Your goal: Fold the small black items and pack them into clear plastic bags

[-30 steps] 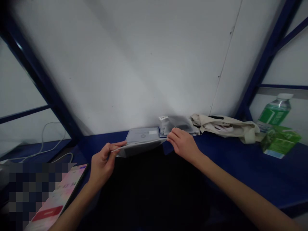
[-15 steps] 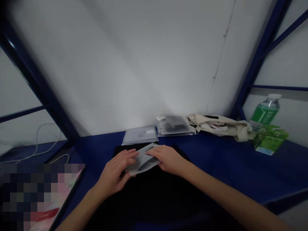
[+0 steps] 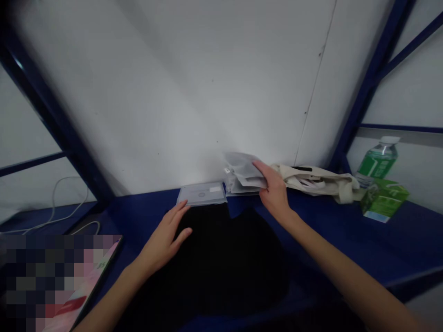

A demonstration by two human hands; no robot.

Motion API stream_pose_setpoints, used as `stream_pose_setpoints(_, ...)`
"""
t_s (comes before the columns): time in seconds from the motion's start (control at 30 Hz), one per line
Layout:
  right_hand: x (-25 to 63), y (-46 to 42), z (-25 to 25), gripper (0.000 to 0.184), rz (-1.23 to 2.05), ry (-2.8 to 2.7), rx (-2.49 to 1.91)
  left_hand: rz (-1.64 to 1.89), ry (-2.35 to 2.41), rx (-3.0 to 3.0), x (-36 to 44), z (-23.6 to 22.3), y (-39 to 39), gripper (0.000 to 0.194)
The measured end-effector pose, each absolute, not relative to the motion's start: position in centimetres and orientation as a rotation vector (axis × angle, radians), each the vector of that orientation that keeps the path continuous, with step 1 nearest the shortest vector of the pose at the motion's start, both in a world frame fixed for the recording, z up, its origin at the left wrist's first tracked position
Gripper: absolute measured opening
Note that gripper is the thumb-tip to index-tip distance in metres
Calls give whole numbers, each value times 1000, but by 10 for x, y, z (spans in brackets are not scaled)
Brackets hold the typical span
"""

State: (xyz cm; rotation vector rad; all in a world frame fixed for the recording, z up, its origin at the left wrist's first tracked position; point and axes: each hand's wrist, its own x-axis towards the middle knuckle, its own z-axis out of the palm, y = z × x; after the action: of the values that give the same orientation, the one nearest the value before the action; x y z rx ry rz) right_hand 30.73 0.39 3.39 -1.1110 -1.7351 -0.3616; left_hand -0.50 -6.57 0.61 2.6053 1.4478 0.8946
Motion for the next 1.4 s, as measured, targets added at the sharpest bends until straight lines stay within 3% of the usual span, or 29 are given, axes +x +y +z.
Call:
stream_pose_setpoints(0.1, 325, 27, 11, 76, -507, -1908, -1299, 748, 1430, 2643, 1, -1, -66, 52)
stream_pose_setpoints(0.3, 345, 58, -25, 77, -611, -2333, -1412, 572, 1424, 2634, 3, -9, -66, 53)
stream_pose_setpoints(0.47, 350, 80, -2, 73, -611, -2394, -1333, 501, 1409, 2629, 4, -11, -66, 51)
stream_pose_setpoints(0.67, 343, 121, 22, 50, -402, -2448, -1275, 390, 1444, 2593, 5, -7, -66, 53)
stream_pose_setpoints(0.93, 336, 137, 24, 61, -332, -2459, -1276, 378, 1441, 2569, 1, -10, -65, 53)
stream_pose_setpoints(1.13, 342, 107, 22, 82, -338, -2358, -1294, 276, 1480, 2505, -2, -2, -67, 56)
stream_pose_setpoints(1.4, 339, -45, 23, 52, 184, -2521, -1184, 250, 1412, 2430, -14, 10, -113, 59)
